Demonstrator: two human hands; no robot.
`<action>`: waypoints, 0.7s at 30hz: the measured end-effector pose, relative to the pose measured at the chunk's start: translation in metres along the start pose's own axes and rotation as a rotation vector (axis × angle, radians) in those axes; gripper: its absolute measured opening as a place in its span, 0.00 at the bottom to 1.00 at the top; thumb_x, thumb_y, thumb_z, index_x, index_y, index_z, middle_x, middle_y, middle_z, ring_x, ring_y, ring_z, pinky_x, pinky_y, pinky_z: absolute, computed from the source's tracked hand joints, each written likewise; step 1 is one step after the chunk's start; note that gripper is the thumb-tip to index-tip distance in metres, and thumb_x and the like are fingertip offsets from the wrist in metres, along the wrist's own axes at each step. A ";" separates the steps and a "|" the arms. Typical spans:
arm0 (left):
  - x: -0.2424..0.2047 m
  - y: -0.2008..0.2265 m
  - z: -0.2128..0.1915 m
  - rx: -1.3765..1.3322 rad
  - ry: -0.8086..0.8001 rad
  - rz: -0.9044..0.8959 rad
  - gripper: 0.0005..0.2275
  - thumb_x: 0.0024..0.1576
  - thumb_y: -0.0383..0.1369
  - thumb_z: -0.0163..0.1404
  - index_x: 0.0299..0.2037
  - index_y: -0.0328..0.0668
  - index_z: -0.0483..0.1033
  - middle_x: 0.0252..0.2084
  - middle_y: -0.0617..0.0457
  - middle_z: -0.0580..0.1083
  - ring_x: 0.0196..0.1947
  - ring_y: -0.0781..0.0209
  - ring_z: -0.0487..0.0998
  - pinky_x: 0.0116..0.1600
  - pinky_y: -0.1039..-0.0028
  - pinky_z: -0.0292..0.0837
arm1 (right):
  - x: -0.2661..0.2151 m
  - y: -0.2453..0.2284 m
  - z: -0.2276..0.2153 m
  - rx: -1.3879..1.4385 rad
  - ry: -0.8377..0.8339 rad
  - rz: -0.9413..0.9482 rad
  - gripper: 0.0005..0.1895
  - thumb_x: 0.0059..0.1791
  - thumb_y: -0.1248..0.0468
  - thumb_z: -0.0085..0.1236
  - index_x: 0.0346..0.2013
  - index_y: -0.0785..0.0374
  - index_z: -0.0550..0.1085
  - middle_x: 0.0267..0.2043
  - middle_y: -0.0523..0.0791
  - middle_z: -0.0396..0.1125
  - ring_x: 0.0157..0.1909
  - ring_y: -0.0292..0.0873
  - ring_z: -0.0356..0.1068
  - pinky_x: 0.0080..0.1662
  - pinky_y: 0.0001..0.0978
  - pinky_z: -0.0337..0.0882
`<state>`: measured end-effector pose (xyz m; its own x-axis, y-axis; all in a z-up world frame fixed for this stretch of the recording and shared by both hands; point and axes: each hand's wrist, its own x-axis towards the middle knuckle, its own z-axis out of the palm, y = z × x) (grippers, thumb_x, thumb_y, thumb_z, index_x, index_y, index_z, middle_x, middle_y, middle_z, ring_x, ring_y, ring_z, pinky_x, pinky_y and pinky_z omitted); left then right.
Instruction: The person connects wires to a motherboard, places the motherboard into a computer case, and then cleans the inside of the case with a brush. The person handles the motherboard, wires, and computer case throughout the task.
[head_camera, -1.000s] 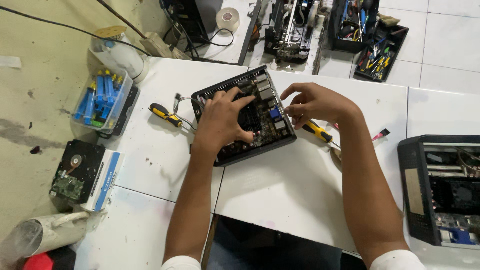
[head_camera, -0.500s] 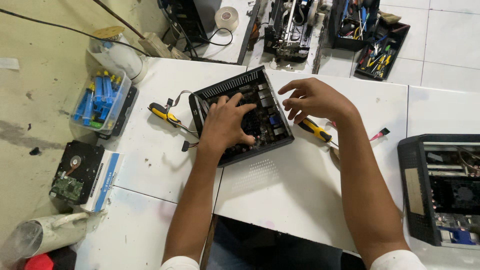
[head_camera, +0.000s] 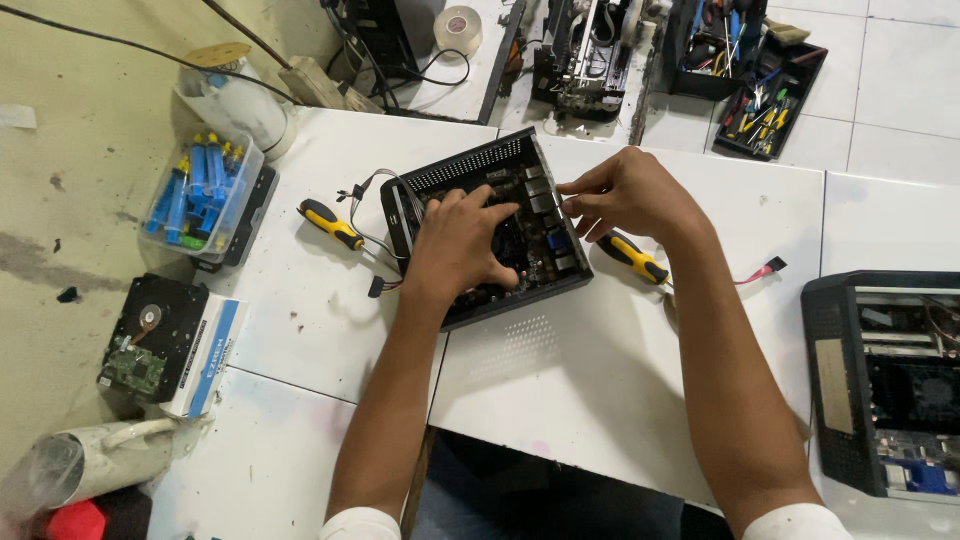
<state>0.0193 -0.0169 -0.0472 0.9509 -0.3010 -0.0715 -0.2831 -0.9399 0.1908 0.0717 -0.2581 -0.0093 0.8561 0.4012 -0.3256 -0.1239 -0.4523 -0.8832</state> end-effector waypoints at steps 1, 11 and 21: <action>0.002 0.000 0.003 -0.001 -0.001 -0.001 0.41 0.31 0.55 0.70 0.62 0.56 0.81 0.60 0.48 0.74 0.58 0.35 0.76 0.52 0.49 0.74 | 0.000 0.000 -0.001 0.000 -0.001 0.001 0.18 0.49 0.71 0.68 0.54 0.74 0.79 0.37 0.64 0.77 0.35 0.59 0.82 0.43 0.50 0.84; 0.003 0.000 0.012 0.010 0.100 0.013 0.46 0.28 0.63 0.71 0.61 0.54 0.81 0.55 0.45 0.77 0.50 0.38 0.80 0.47 0.49 0.76 | -0.003 -0.009 0.002 -0.108 0.032 0.007 0.16 0.51 0.73 0.63 0.54 0.72 0.80 0.38 0.64 0.78 0.34 0.59 0.82 0.47 0.51 0.82; 0.010 -0.004 0.032 0.002 0.118 -0.033 0.48 0.24 0.61 0.73 0.60 0.53 0.81 0.50 0.45 0.77 0.45 0.35 0.80 0.46 0.44 0.75 | -0.009 -0.016 0.005 -0.152 0.074 0.005 0.19 0.51 0.75 0.64 0.58 0.70 0.79 0.42 0.65 0.77 0.36 0.62 0.80 0.44 0.51 0.81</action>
<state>0.0258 -0.0217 -0.0801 0.9679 -0.2487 0.0375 -0.2513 -0.9494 0.1886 0.0634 -0.2500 0.0061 0.8909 0.3419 -0.2990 -0.0553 -0.5718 -0.8185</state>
